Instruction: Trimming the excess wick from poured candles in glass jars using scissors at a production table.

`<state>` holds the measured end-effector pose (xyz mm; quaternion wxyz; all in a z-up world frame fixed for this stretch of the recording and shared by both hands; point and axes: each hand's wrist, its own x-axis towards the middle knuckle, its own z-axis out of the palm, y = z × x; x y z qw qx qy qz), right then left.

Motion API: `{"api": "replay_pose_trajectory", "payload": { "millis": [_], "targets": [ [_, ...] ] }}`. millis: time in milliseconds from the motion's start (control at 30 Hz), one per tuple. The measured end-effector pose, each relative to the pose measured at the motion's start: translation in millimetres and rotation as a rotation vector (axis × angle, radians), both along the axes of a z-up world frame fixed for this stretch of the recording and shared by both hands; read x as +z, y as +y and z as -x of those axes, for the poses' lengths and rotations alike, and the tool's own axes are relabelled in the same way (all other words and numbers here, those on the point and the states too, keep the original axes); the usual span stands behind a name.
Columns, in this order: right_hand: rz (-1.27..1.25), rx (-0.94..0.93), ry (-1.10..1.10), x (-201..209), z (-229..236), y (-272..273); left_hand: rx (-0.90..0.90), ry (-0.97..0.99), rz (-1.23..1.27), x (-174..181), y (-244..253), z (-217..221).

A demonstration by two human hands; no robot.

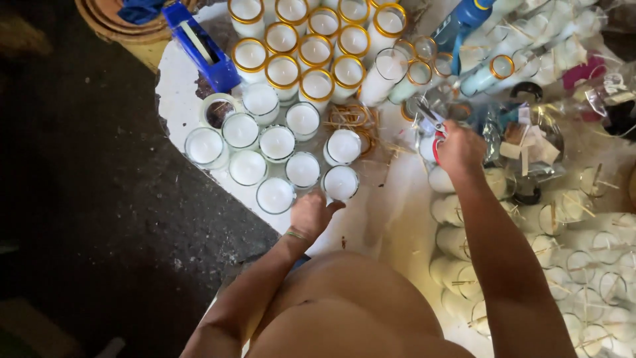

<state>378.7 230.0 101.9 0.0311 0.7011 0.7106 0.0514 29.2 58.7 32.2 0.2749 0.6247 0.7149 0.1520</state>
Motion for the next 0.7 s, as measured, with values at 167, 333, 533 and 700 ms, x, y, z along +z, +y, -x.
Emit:
{"api": "replay_pose_trajectory", "payload": {
  "millis": [167,333,533,700],
  "targets": [
    [-0.137,-0.05,0.056,21,-5,-8,-0.07,0.161,0.046,-3,11,-15],
    [-0.319,0.241,0.114,117,27,-70,-0.186,0.184,-0.014,-44,15,-26],
    [-0.23,0.747,0.318,203,74,-149,-0.264,-0.514,0.078,122,8,-20],
    [-0.164,0.911,0.461,201,110,-186,-0.678,-0.863,-0.146,171,11,-18]
  ]
}}
